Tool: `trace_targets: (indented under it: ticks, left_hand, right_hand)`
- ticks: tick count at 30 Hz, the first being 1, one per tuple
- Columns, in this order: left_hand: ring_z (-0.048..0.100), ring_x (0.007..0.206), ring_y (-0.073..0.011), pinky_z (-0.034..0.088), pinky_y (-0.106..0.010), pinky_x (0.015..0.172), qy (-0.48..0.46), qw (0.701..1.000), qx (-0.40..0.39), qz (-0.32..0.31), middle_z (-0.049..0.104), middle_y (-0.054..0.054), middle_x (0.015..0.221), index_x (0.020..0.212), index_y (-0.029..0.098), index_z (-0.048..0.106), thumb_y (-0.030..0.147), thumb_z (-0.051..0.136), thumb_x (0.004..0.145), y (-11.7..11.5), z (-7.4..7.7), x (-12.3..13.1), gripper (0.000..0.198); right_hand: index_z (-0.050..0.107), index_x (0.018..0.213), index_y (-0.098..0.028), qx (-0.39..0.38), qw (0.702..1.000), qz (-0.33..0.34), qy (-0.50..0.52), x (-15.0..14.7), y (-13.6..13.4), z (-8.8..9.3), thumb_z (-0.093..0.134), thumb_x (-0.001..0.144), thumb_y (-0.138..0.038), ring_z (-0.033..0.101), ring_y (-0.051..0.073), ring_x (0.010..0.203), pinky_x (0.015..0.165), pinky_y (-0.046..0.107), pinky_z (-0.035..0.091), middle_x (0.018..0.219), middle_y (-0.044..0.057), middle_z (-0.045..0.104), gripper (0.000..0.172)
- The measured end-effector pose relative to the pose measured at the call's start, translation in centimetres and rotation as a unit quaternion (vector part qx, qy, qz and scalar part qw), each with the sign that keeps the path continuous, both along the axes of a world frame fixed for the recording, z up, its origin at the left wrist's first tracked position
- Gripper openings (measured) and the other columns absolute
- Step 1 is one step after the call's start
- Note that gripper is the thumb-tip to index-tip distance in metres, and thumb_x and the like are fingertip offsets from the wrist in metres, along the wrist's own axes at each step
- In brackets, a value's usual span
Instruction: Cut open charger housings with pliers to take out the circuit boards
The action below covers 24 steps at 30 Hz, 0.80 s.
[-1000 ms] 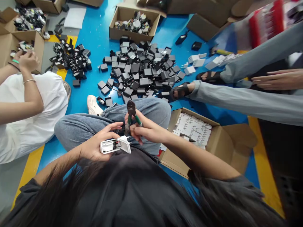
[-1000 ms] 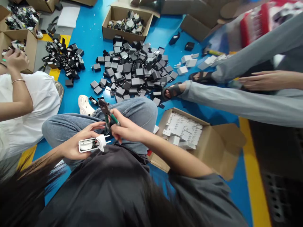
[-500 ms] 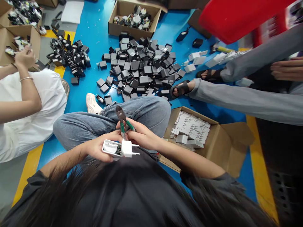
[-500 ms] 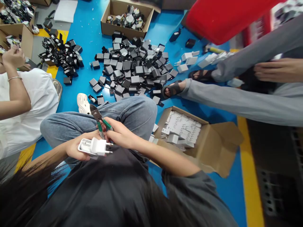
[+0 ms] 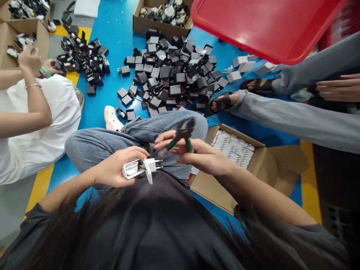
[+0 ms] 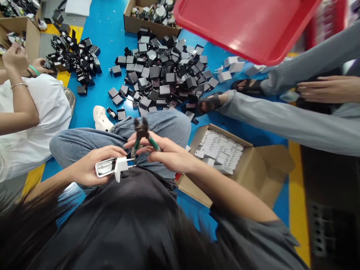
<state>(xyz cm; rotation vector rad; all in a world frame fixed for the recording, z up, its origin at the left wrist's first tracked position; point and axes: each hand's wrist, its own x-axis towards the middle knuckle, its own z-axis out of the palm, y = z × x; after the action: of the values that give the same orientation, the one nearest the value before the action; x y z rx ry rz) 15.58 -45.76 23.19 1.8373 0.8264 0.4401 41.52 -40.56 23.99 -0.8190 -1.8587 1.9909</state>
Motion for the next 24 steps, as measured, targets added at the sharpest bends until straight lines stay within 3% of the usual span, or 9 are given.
trace_targets:
  ticks: [2,6,9,11,13,16,19,24]
  left_hand:
    - [0.064,0.1,-0.0203,0.05,-0.03,0.088,0.054,0.998,0.012,0.012,0.066,-0.007,0.11,0.114,0.018,0.053,0.012,0.06,0.068,-0.4,0.2,-0.1,0.046]
    - [0.066,0.094,-0.0189,0.05,-0.028,0.082,0.125,0.991,0.031,0.036,0.068,-0.005,0.107,0.116,0.019,0.052,0.016,0.059,0.074,-0.9,0.4,-0.2,0.043]
    - [0.066,0.096,-0.019,0.05,-0.028,0.083,0.138,0.989,0.036,0.05,0.068,-0.005,0.109,0.117,0.019,0.051,0.015,0.059,0.074,-1.0,0.3,-0.2,0.044]
    - [0.066,0.097,-0.0192,0.05,-0.028,0.083,0.142,0.987,0.039,0.058,0.068,-0.005,0.109,0.116,0.019,0.052,0.015,0.059,0.074,-1.0,0.3,-0.1,0.043]
    - [0.066,0.094,-0.0189,0.05,-0.028,0.081,0.145,0.986,0.037,0.068,0.068,-0.004,0.106,0.115,0.019,0.052,0.015,0.059,0.074,-1.0,0.4,0.0,0.042]
    - [0.067,0.091,-0.0184,0.05,-0.027,0.078,0.153,0.984,0.026,0.084,0.069,-0.003,0.104,0.114,0.019,0.052,0.015,0.06,0.073,-0.9,0.6,0.2,0.043]
    - [0.067,0.092,-0.0184,0.05,-0.026,0.079,0.161,0.982,0.018,0.095,0.068,-0.003,0.105,0.114,0.021,0.052,0.015,0.059,0.072,-0.8,0.7,0.3,0.043]
    - [0.067,0.091,-0.0185,0.049,-0.026,0.08,0.165,0.981,0.002,0.105,0.069,-0.002,0.104,0.113,0.022,0.052,0.017,0.059,0.071,-0.6,1.0,0.7,0.043]
  right_hand:
    - [0.056,0.119,-0.02,0.023,1.0,0.001,-0.013,0.4,0.5,0.5,0.043,0.077,-0.015,0.058,0.023,0.111,0.085,0.039,0.052,0.123,0.011,0.057,0.045]
    - [0.048,0.127,-0.02,0.058,0.996,0.052,-0.037,0.7,0.9,1.8,0.036,0.079,-0.011,0.061,0.022,0.107,0.086,0.041,0.051,0.111,0.01,0.064,0.049]
    - [0.047,0.13,-0.019,0.196,0.973,0.099,-0.077,0.3,0.8,2.2,0.037,0.082,-0.009,0.059,0.021,0.105,0.087,0.038,0.049,0.115,0.011,0.061,0.05]
    - [0.047,0.132,-0.018,0.345,0.924,0.099,-0.134,-0.1,0.6,1.9,0.04,0.081,-0.009,0.055,0.023,0.104,0.087,0.04,0.047,0.115,0.014,0.057,0.051]
    - [0.05,0.131,-0.016,0.481,0.85,0.086,-0.196,-0.7,0.4,1.4,0.043,0.081,-0.01,0.052,0.025,0.101,0.086,0.043,0.044,0.112,0.015,0.055,0.051]
    - [0.052,0.13,-0.016,0.596,0.76,0.085,-0.243,-1.3,0.2,0.8,0.045,0.082,-0.011,0.048,0.026,0.096,0.086,0.044,0.039,0.107,0.015,0.054,0.049]
    - [0.052,0.129,-0.017,0.639,0.721,0.083,-0.253,-1.7,0.1,0.8,0.044,0.084,-0.012,0.046,0.025,0.094,0.086,0.043,0.036,0.106,0.014,0.055,0.045]
    - [0.052,0.126,-0.013,0.66,0.696,0.09,-0.268,-2.1,-0.1,1.1,0.041,0.09,-0.017,0.045,0.024,0.089,0.08,0.041,0.032,0.102,0.014,0.056,0.038]
